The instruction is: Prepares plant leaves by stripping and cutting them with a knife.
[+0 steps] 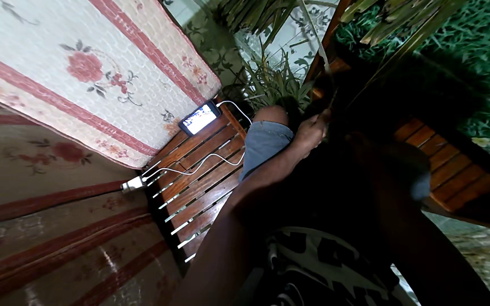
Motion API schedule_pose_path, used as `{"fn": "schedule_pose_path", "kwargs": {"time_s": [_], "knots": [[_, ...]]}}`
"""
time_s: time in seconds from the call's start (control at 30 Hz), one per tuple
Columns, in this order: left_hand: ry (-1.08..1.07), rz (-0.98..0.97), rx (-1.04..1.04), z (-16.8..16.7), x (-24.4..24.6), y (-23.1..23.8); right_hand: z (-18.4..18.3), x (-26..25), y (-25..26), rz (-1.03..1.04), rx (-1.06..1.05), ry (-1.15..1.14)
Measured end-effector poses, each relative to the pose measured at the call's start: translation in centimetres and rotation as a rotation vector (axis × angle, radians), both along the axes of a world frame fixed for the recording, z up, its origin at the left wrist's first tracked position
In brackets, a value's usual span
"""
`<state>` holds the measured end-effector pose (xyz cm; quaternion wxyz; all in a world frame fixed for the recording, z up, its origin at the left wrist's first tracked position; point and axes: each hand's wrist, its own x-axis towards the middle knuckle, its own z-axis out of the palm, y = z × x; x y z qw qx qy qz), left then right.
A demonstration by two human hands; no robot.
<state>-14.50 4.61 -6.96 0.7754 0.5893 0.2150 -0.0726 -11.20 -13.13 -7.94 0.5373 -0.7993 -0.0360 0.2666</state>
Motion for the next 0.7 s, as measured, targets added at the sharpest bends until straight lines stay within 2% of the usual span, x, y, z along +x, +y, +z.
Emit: {"fn": "schedule_pose_path", "kwargs": {"time_s": [0.17,0.3,0.37,0.53,0.7], "knots": [[-0.072,-0.183,0.164,0.6,-0.4,-0.1,0.7,-0.4,0.4,-0.046,0.001,0.056],[-0.077,-0.269,0.29,1.2,-0.4,0.0,-0.1,-0.8,0.1,-0.109,0.22,0.12],[-0.106,-0.289,0.317,1.7,-0.6,0.1,0.5,-1.4,0.2,-0.127,0.247,0.143],[-0.172,-0.054,0.216,2.6,-0.8,1.7,1.6,-2.6,0.2,-0.009,0.287,0.183],[-0.182,-0.3,0.304,2.5,-2.3,1.6,2.3,-3.4,-0.2,0.04,0.371,0.244]]}}
